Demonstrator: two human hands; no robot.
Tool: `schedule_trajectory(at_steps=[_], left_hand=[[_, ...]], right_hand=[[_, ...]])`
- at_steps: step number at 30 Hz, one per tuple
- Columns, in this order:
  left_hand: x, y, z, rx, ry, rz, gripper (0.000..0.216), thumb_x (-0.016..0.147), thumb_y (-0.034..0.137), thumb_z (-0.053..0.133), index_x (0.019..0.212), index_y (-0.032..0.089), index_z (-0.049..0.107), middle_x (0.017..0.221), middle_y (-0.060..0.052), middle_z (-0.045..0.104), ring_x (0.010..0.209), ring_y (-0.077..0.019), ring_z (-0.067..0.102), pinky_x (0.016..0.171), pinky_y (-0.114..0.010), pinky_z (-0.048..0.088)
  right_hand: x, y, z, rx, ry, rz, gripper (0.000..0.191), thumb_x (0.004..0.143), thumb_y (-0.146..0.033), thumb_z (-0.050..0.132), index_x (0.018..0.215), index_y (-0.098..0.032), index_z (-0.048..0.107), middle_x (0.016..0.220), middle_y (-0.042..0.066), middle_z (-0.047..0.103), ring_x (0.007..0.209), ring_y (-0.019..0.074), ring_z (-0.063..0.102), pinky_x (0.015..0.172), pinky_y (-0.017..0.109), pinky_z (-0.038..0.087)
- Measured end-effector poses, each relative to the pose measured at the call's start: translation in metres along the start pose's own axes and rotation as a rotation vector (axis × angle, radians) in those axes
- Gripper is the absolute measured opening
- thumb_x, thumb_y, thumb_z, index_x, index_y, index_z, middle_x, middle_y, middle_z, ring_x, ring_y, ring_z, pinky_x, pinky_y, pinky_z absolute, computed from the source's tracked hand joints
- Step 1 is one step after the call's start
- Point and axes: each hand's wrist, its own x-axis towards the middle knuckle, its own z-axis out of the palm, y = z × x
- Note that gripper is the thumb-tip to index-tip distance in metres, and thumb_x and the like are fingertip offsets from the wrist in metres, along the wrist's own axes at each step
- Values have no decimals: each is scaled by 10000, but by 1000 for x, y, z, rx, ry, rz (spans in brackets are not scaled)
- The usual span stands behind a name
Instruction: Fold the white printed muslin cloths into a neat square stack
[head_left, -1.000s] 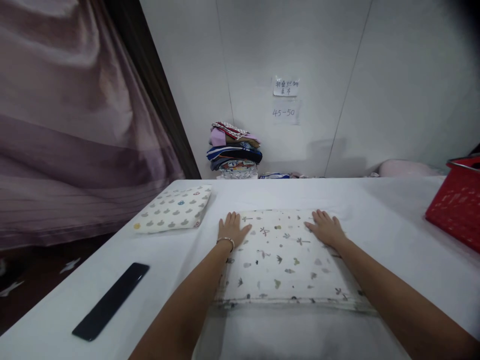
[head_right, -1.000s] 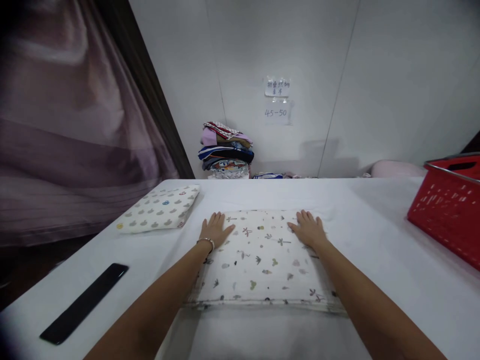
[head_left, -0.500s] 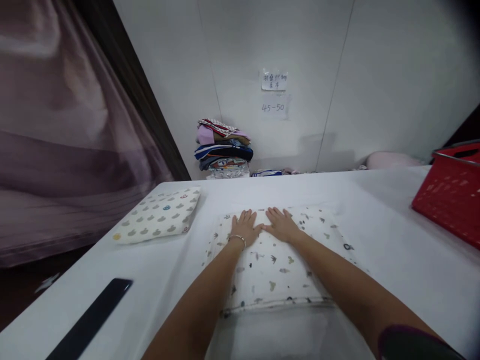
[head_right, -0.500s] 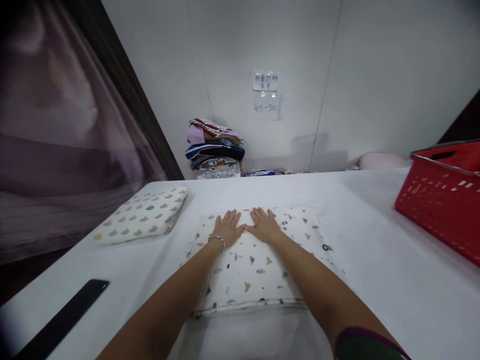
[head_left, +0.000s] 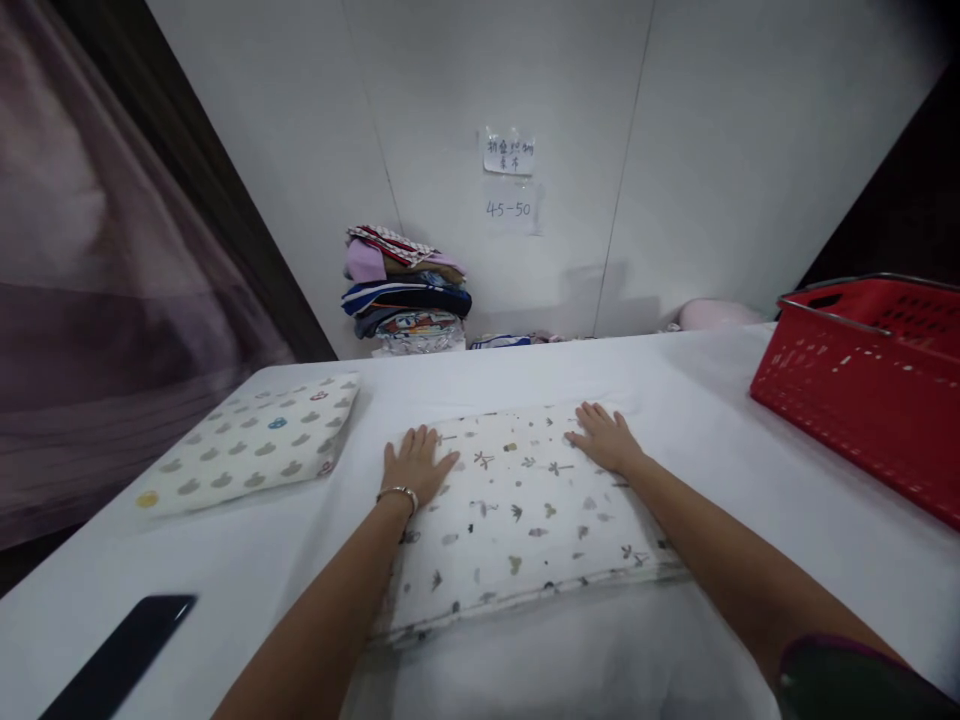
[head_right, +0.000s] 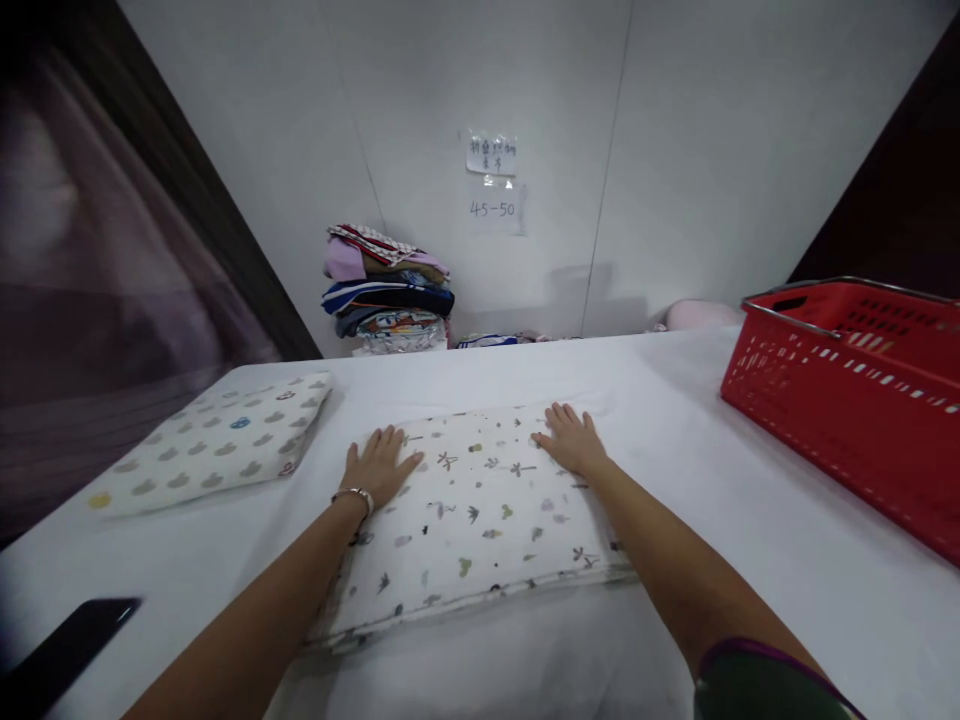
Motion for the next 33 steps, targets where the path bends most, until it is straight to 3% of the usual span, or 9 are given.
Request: schedule_trajectory(at_steps=[5,9,12,15,21,24,28,33], left_hand=[[2,7,-17,-39,-36,-34,733,824,630,163,1411,198,238,1495,-53,135,1373,-263,91,1075,-534,110],[-31,7,-29,-27,42,0,694,844,597,203,1405,192,250,1497,-57,119,1376,-252,81,1080,-528,99],[-73,3,-20,16,56,153,706,832,617,247,1397,194,277,1491,-48,144,1373,-255,98,1088,-523,60],[-101,-1,-6,0,18,208,727,821,642,243,1397,199,280,1488,-46,154,1369,-262,122,1090,-520,64],[-103,-7,-10,-117,-24,178,648,847,581,286,1389,224,290,1480,-55,195,1365,-250,146,1085,-503,120],[-119,-14,-15,-195,12,103,626,869,551,264,1393,208,273,1478,-74,199,1366,-238,145,1081,-491,152],[-155,-20,-5,-188,100,175,624,840,571,345,1363,230,333,1468,-61,240,1368,-250,128,1085,-522,111],[-168,-25,10,-392,127,143,533,851,471,397,1308,198,421,1450,-68,288,1357,-225,184,1085,-449,219]], right_hand=[[-2,-5,-16,67,-50,17,692,857,-606,182,1409,-196,251,1493,54,143,1365,246,79,1078,483,111],[-38,2,-24,15,48,-1,706,865,-603,169,1413,-164,243,1494,75,122,1368,244,53,1083,487,96],[-78,13,-8,-43,105,-83,714,858,-624,180,1407,-176,265,1486,70,158,1367,235,82,1086,488,96],[-103,25,11,-11,104,-72,703,858,-629,183,1396,-189,289,1481,72,174,1364,226,106,1078,492,147],[-107,27,6,16,92,-79,638,877,-580,198,1352,-189,364,1470,91,210,1354,251,152,1038,519,237],[-123,18,0,-46,169,-132,607,891,-547,194,1371,-203,337,1472,80,205,1355,257,143,1046,532,208],[-151,11,15,-85,218,-261,612,880,-569,237,1392,-239,298,1464,52,238,1350,244,169,1070,504,186],[-157,19,33,-43,147,-233,615,864,-588,254,1370,-250,345,1458,30,250,1341,256,198,1069,518,193]])
